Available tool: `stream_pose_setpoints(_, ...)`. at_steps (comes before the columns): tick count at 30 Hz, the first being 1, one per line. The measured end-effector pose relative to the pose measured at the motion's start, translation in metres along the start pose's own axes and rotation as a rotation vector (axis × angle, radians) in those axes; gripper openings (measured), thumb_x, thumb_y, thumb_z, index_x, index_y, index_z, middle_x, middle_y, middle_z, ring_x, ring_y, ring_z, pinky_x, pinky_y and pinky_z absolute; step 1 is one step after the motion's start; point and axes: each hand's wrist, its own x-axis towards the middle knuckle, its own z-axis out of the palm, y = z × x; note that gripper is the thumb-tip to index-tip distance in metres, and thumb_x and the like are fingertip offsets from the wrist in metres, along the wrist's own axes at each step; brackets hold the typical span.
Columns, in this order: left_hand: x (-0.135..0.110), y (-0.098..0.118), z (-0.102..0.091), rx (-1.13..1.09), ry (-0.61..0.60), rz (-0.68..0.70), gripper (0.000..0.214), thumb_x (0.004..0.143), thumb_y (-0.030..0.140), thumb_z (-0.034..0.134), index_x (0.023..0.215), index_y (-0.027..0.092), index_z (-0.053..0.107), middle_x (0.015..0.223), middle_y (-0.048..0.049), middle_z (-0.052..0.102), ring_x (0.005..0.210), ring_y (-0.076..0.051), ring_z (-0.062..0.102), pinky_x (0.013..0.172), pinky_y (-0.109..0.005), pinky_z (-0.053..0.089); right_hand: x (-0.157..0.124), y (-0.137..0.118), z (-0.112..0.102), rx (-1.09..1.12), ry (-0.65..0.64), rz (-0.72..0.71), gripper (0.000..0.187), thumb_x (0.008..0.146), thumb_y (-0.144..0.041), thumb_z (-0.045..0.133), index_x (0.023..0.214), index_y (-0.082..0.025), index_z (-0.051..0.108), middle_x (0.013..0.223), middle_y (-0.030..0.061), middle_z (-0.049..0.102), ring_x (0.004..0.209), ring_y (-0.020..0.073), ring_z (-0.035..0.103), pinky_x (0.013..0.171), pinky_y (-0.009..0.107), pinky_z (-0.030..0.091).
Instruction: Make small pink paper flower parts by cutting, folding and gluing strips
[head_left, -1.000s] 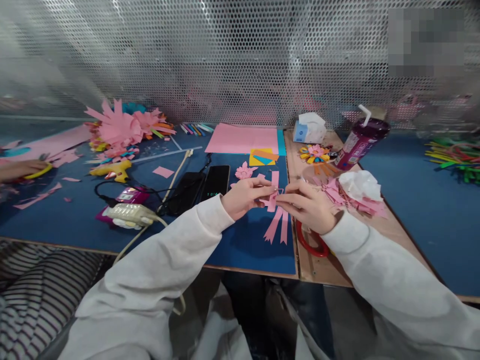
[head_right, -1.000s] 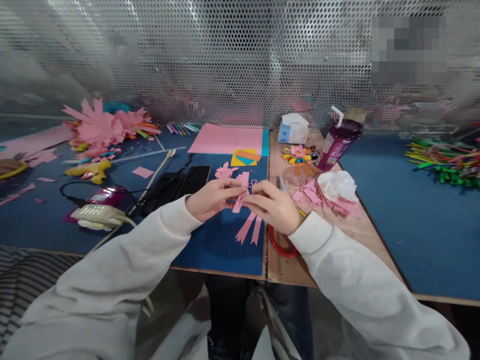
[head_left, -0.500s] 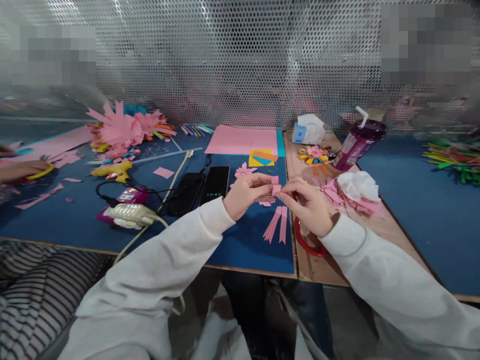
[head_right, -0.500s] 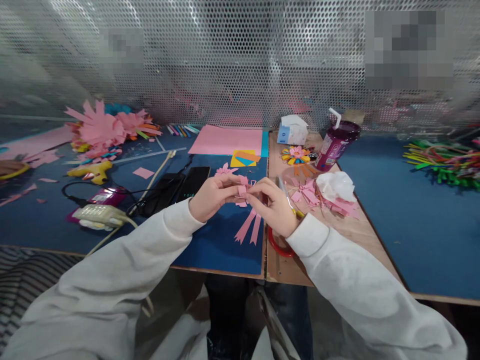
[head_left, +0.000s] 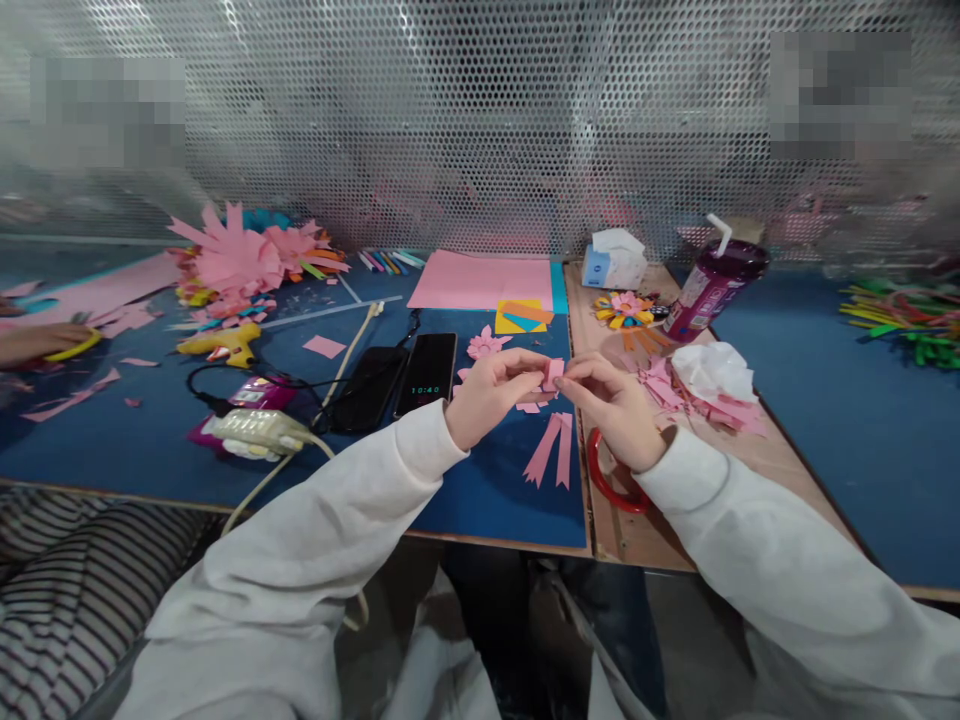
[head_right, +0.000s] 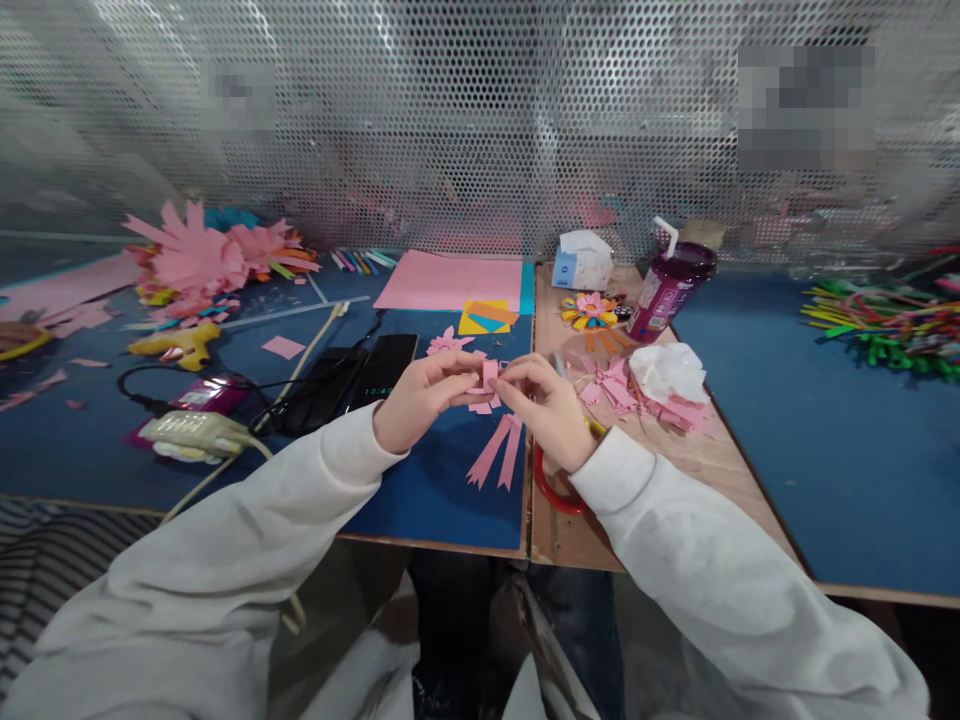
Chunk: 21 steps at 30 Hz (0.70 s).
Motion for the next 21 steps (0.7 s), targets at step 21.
stream_pose_setpoints(21,-0.0018,0.0010,-0.0012,0.137,-0.023,0.013,0.014,0.070,0.018,0.066,0.083,0.013,0.062,0.080,-0.0033,0.067,0.078,-0.017,0.067,0.081,-0.037,0.056,0.0017,-0.0028,-0.0008,0.035,-0.033,0.095,0.023,0.075,-0.041,0.065,0.069,-0.020,0.058,0.076,0.0012,0.056,0.073,0.0144,0.051,0.069,0.030,0.041)
